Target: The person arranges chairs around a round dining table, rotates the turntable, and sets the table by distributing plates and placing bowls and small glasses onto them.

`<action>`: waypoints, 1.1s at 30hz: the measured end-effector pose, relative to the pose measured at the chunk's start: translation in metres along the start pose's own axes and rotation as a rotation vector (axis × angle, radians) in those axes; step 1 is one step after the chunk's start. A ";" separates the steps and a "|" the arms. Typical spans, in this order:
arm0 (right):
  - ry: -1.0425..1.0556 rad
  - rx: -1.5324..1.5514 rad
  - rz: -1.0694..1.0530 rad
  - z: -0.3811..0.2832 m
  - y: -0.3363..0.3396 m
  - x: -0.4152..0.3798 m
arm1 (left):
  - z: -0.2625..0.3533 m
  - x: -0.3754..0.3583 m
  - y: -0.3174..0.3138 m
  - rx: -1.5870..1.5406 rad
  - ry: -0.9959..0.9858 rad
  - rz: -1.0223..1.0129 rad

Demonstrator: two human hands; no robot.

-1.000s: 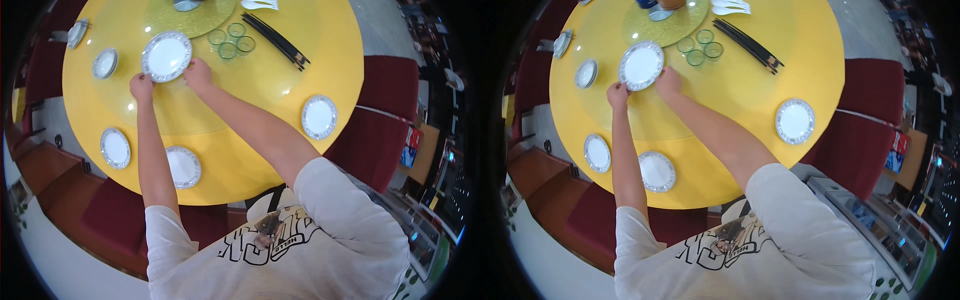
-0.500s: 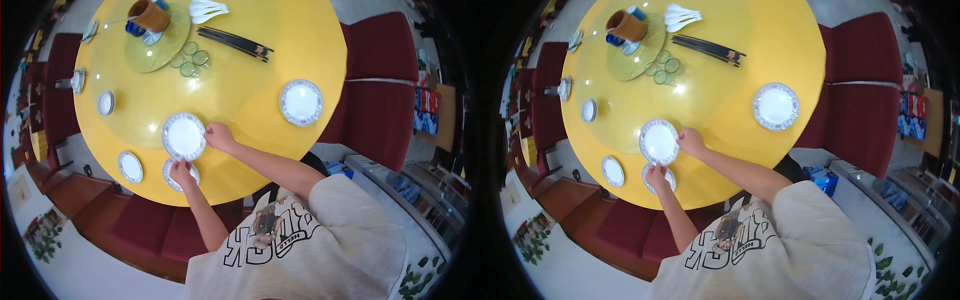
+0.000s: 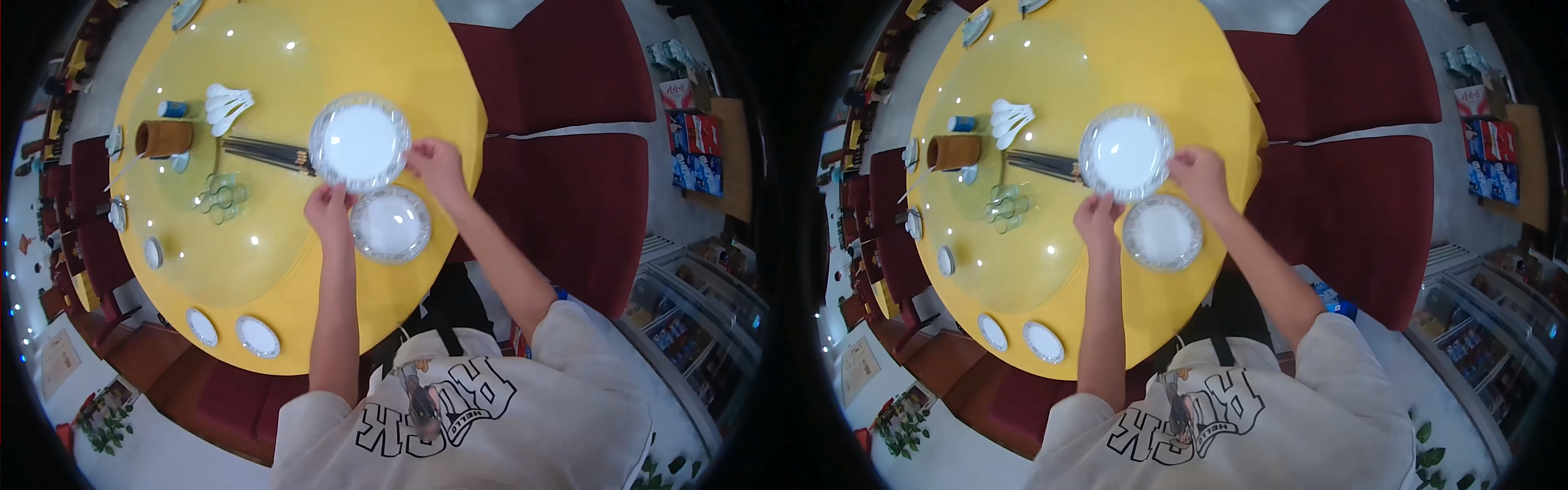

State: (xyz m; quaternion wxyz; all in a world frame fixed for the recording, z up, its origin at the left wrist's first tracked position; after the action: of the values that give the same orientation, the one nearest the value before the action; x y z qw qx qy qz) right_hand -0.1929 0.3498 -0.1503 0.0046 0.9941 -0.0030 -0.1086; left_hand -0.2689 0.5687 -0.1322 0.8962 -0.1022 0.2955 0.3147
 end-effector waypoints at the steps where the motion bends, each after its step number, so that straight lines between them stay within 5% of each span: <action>1: 0.013 -0.003 0.040 0.003 0.019 0.026 | -0.001 0.017 -0.032 0.014 -0.004 -0.013; 8: -0.027 -0.038 0.123 0.023 0.078 0.140 | -0.010 0.095 -0.158 0.034 0.007 -0.003; 16: -0.075 -0.037 0.003 0.057 0.075 0.165 | -0.045 0.150 -0.157 0.443 -0.157 0.204; 22: -0.082 -0.101 0.027 0.049 0.078 0.160 | -0.042 0.131 -0.156 0.302 -0.113 0.239; 24: -0.108 -0.086 0.095 0.045 0.083 0.148 | -0.045 0.116 -0.135 0.281 -0.221 0.328; 28: -0.018 -0.132 0.109 0.060 0.110 0.119 | -0.054 0.041 -0.061 0.177 0.018 -0.250; 31: -0.001 -0.120 0.134 0.028 0.077 0.051 | -0.070 -0.012 0.046 -0.043 0.149 -0.225; 33: -0.009 -0.106 0.055 0.007 0.023 -0.001 | -0.074 -0.037 0.133 -0.112 0.146 0.011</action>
State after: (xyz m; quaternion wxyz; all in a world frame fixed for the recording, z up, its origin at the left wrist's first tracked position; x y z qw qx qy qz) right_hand -0.1953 0.3271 -0.1571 0.0601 0.9915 -0.0248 -0.1131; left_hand -0.4090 0.6266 -0.1692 0.8633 -0.1734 0.3426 0.3274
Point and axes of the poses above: each hand's wrist, its own x-axis towards the middle knuckle, its own y-axis out of the back of the hand, z = x × y, the point moved 6 cm from there along x, towards the middle knuckle, and after that the axes turned 10 degrees about y, right-handed, at the moved point
